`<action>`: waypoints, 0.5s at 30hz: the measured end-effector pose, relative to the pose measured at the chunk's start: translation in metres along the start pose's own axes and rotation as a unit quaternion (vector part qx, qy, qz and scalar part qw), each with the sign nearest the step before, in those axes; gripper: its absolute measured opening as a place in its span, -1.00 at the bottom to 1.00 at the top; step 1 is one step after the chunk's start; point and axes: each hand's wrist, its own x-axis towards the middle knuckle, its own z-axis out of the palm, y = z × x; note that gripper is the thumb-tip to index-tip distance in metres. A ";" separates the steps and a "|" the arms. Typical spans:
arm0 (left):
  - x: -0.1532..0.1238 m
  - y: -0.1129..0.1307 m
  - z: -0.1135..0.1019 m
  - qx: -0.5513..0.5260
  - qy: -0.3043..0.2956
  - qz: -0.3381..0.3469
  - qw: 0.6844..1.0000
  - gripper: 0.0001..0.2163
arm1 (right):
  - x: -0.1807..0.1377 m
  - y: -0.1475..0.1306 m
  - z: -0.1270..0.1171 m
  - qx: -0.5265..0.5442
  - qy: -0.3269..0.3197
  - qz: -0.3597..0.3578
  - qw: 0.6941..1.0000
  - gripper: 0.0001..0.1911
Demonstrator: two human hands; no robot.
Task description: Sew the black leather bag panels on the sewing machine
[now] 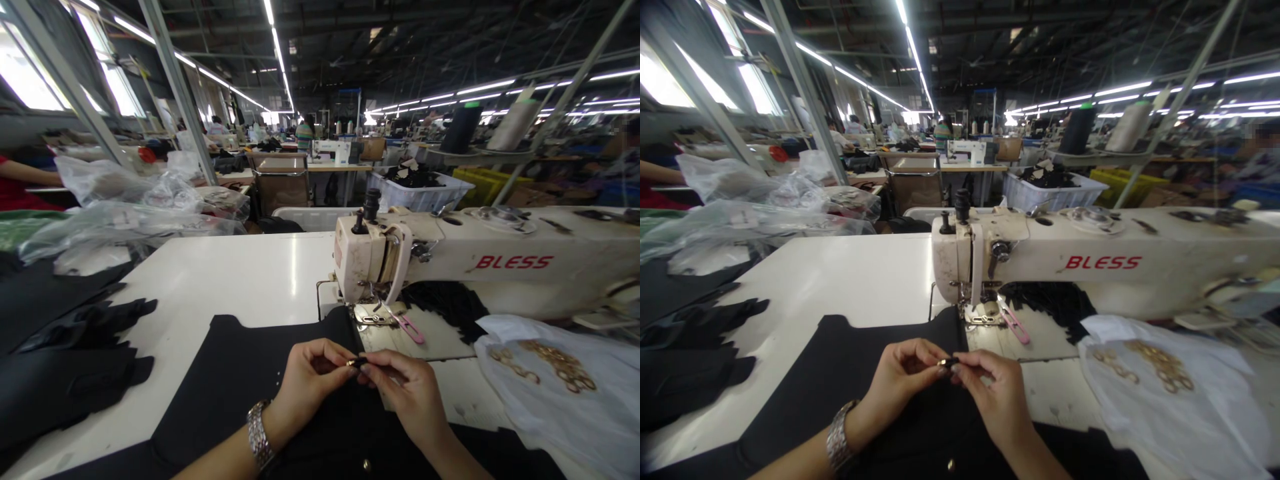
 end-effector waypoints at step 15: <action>-0.003 -0.004 -0.001 0.203 0.074 0.082 0.973 -0.83 | -0.002 0.001 0.006 -0.151 0.047 -0.202 0.967 -0.89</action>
